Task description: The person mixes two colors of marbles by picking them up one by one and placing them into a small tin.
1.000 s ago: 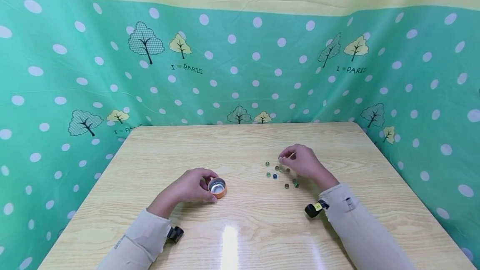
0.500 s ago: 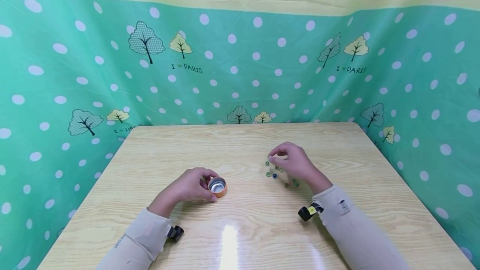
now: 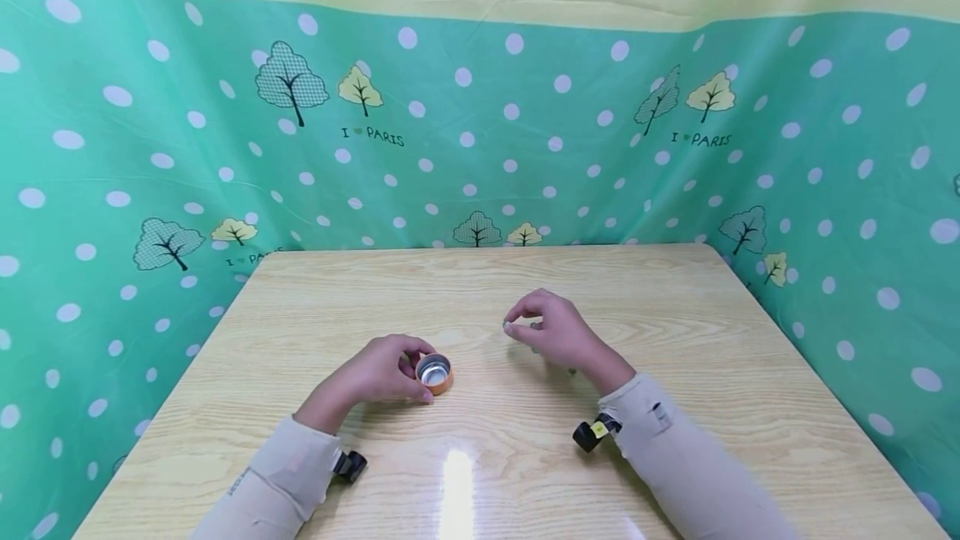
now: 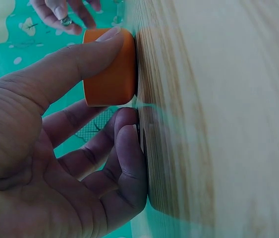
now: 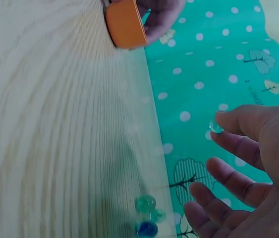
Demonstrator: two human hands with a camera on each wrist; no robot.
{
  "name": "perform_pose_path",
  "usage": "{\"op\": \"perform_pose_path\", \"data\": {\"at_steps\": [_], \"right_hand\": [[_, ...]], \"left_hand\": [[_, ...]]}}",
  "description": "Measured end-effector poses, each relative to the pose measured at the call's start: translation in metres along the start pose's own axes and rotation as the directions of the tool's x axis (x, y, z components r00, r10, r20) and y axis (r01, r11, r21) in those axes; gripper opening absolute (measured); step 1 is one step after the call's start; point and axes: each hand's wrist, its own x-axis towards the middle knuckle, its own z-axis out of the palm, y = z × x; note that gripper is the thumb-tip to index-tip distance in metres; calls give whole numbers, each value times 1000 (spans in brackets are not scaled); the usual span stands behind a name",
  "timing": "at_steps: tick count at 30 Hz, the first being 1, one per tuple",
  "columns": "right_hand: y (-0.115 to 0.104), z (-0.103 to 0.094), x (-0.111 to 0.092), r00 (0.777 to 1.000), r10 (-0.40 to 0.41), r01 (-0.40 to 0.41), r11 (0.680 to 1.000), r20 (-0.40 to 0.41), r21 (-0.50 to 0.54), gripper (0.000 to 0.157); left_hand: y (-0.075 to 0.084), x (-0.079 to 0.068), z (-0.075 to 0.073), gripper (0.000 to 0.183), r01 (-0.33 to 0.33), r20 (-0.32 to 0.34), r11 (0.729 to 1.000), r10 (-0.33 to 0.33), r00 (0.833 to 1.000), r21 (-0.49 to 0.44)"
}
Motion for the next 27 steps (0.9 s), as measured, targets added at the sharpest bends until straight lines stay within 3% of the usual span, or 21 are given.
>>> {"op": "perform_pose_path", "data": {"at_steps": [9,16,27], "right_hand": [[-12,15,5,998,-65,65,998,23,8,11],[-20,32,4,993,-86,84,996,81,32,12],[-33,54,5,974,-180,180,984,140,15,5]], "left_hand": [[1,-1,-1,60,8,3,1000,-8,1000,-3],[2,1,-1,57,-27,12,1000,27,1000,5],[2,0,-1,59,7,5,1000,-7,1000,3]]}}
